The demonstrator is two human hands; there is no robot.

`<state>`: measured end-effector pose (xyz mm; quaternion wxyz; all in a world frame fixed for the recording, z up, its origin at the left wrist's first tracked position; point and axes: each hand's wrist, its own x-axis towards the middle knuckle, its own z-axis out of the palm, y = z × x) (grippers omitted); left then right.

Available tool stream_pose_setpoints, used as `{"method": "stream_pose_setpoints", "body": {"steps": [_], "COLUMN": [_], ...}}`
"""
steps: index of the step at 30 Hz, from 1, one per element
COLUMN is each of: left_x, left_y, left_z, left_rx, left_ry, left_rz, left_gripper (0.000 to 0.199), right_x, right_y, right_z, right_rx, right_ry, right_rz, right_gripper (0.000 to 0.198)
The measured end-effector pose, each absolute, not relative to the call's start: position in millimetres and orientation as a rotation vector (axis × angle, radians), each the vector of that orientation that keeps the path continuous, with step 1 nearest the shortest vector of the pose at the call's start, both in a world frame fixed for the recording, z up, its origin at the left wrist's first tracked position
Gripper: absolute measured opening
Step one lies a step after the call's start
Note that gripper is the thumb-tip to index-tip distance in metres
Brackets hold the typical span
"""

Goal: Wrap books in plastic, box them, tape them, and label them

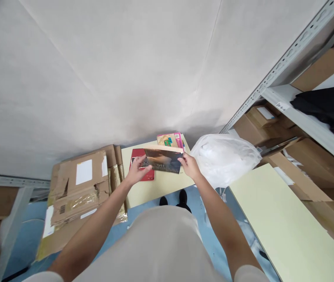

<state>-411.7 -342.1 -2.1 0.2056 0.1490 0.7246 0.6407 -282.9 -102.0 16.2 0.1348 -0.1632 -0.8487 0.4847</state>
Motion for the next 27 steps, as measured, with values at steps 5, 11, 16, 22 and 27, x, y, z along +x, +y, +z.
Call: {"method": "stream_pose_setpoints", "body": {"steps": [5, 11, 16, 22, 27], "left_x": [-387.3, -355.6, -318.9, -234.1, -152.5], "left_y": [-335.3, -310.6, -255.5, -170.9, -106.4], "left_z": [-7.3, -5.6, -0.3, 5.4, 9.0], "left_rx": [0.484, 0.492, 0.528, 0.567, 0.613], "left_ry": [1.662, 1.484, 1.314, 1.189, 1.146], "left_rz": [1.673, 1.531, 1.383, 1.216, 1.054], "left_gripper": [0.037, 0.032, 0.037, 0.04, 0.043], "right_x": [-254.2, -188.7, -116.7, -0.9, 91.5], "right_y": [-101.4, -90.2, -65.1, -25.1, 11.3], "right_z": [34.5, 46.2, 51.9, 64.9, 63.8], "right_rx": [-0.578, -0.926, -1.051, -1.039, -1.217], "right_ry": [-2.217, -1.809, -1.603, -1.27, -1.074], "right_rz": [1.712, 1.925, 1.779, 1.737, 1.583], "right_gripper": [0.025, 0.037, 0.047, 0.069, 0.063]}}
